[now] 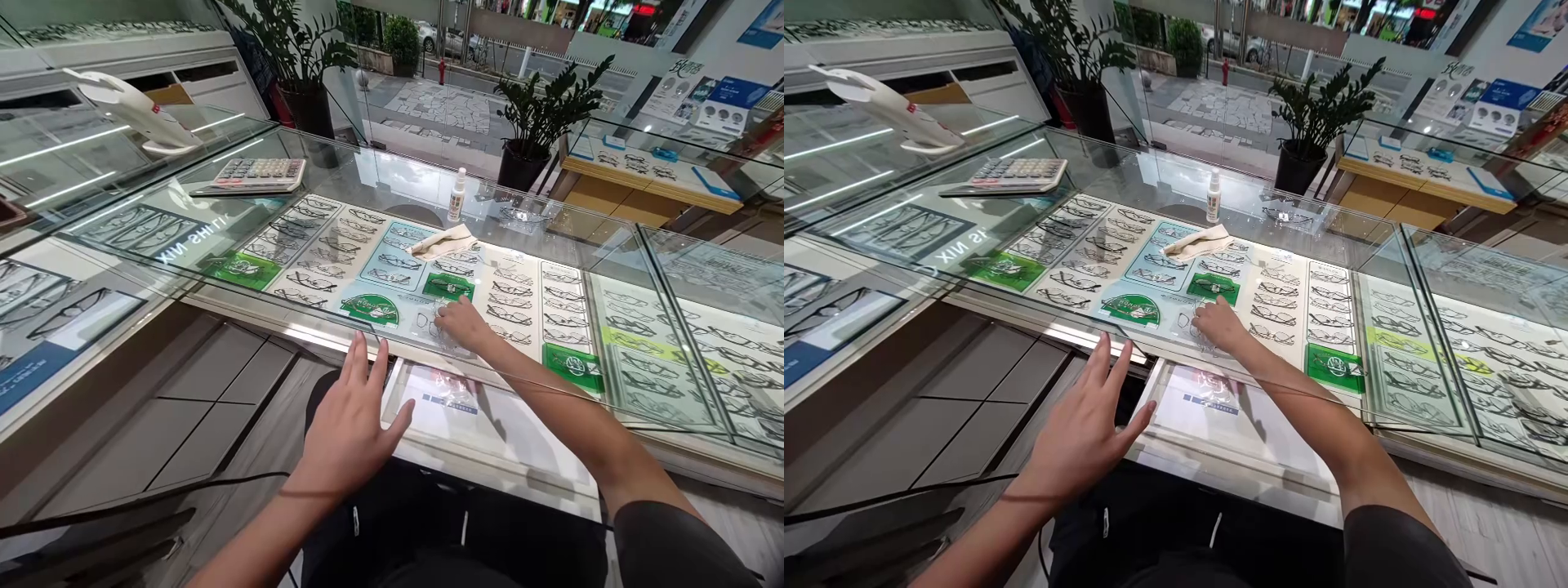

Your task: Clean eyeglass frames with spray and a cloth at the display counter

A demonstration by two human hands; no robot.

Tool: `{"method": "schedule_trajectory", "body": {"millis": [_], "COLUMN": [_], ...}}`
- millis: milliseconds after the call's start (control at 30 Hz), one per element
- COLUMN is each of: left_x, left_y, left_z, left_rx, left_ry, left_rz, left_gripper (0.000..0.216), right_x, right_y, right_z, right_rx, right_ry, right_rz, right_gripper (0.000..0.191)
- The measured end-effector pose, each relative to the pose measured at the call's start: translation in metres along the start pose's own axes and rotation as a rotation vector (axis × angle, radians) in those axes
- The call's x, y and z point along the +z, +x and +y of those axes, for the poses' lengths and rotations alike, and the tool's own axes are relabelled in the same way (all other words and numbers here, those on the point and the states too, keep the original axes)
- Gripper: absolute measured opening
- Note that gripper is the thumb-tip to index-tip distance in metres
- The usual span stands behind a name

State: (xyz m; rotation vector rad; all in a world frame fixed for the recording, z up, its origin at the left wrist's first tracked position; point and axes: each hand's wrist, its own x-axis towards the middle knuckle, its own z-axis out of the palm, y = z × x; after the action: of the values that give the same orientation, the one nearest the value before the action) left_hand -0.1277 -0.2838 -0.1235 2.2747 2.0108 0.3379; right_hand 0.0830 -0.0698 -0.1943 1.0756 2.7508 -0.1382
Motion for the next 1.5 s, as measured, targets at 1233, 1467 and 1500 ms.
{"method": "schedule_trajectory", "body": {"millis": [1233, 1467, 1500], "left_x": [0.014, 0.018, 0.018], "left_y": [-0.004, -0.001, -0.001], "left_z": [-0.011, -0.008, -0.008], "left_rx": [0.089, 0.077, 0.073], "left_ry": [0.039, 0.043, 0.041], "left_rz": [0.148, 0.18, 0.18], "left_gripper": [0.09, 0.089, 0.088], "right_x": [-0.094, -0.175, -0.173], "right_y": [-0.149, -0.119, -0.1], "right_z": [-0.086, 0.09, 0.122], "right_rx": [-0.012, 0.504, 0.508], "right_ry": [0.487, 0.147, 0.05], "right_rz": [-0.486, 0.198, 0.271], "right_gripper": [0.031, 0.078, 0.077]}}
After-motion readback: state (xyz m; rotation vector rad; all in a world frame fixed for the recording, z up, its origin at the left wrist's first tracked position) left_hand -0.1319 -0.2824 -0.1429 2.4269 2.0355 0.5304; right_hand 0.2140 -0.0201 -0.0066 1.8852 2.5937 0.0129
